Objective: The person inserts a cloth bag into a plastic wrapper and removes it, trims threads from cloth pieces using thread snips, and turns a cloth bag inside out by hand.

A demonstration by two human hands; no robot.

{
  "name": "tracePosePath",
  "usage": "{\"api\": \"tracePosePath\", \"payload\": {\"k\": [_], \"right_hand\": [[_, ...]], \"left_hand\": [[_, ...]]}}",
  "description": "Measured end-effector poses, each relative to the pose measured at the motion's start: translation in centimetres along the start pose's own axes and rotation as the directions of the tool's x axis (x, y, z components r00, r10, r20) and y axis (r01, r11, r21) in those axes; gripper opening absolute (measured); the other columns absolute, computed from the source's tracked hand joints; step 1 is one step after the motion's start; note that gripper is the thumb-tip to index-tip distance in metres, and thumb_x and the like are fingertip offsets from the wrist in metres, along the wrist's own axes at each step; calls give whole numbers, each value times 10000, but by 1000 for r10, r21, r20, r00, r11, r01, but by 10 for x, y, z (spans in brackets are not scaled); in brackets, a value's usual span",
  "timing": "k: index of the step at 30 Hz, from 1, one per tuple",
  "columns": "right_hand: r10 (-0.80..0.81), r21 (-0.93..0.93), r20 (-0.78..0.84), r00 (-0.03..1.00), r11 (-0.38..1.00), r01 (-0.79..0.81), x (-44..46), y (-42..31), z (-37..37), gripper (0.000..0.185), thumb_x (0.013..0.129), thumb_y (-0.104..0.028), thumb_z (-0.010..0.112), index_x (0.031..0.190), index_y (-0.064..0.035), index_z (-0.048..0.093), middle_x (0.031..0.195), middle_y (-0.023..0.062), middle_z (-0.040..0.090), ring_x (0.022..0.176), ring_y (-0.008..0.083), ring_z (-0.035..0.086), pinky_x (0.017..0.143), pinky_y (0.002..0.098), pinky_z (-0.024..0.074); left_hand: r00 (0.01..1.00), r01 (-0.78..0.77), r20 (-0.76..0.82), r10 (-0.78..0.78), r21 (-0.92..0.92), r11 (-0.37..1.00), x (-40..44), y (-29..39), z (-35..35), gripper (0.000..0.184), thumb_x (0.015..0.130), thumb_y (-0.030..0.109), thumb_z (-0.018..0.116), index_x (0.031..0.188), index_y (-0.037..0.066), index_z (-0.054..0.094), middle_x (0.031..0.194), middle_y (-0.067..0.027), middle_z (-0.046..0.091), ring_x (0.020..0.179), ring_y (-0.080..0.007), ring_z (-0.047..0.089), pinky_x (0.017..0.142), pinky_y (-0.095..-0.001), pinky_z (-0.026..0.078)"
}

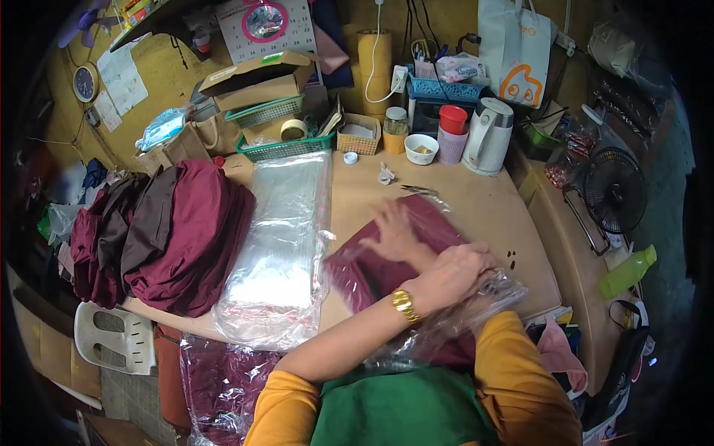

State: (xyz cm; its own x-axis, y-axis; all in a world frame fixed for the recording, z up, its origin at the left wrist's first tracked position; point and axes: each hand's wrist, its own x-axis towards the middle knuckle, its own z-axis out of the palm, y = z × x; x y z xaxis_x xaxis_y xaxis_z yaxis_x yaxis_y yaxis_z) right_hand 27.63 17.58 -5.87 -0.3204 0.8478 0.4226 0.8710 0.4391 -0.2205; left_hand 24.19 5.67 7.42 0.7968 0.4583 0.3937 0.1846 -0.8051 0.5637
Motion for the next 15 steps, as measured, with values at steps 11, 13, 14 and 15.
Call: {"api": "tracePosePath", "payload": {"k": [11,13,14,15], "right_hand": [[-376,160,315,872,926,342,-74,-28,-53,473,872,-323,617,1275,-75,595,1487,180,370,1421,366,273,1106,716,108],[-298,86,290,909,954,286,-58,-29,-32,497,868,-318,617,1295,-67,572,1507,187,341,1428,379,252,1096,729,104],[-212,10,254,944,976,217,-48,-29,-23,522,864,-313,617,1314,-58,549,1527,193,311,1435,392,231,1086,742,100],[-105,3,316,943,994,110,-36,-35,-34,580,870,-298,611,1381,-57,478,1507,188,338,1430,388,244,1093,728,117]], "left_hand": [[883,446,-57,-466,-209,870,-185,8,-3,551,807,136,727,1309,100,503,998,-180,593,868,-370,620,769,-421,508],[895,383,-144,-423,-241,892,-188,-9,21,462,808,82,694,1246,90,547,950,-167,609,815,-363,621,743,-409,515],[901,311,-226,-371,-263,913,-188,-14,29,384,809,29,661,1183,80,591,903,-154,624,761,-356,621,718,-397,522],[871,337,-258,-419,-308,890,-182,-5,25,251,810,-14,625,1057,28,624,826,-115,629,699,-301,623,688,-374,522]]}}
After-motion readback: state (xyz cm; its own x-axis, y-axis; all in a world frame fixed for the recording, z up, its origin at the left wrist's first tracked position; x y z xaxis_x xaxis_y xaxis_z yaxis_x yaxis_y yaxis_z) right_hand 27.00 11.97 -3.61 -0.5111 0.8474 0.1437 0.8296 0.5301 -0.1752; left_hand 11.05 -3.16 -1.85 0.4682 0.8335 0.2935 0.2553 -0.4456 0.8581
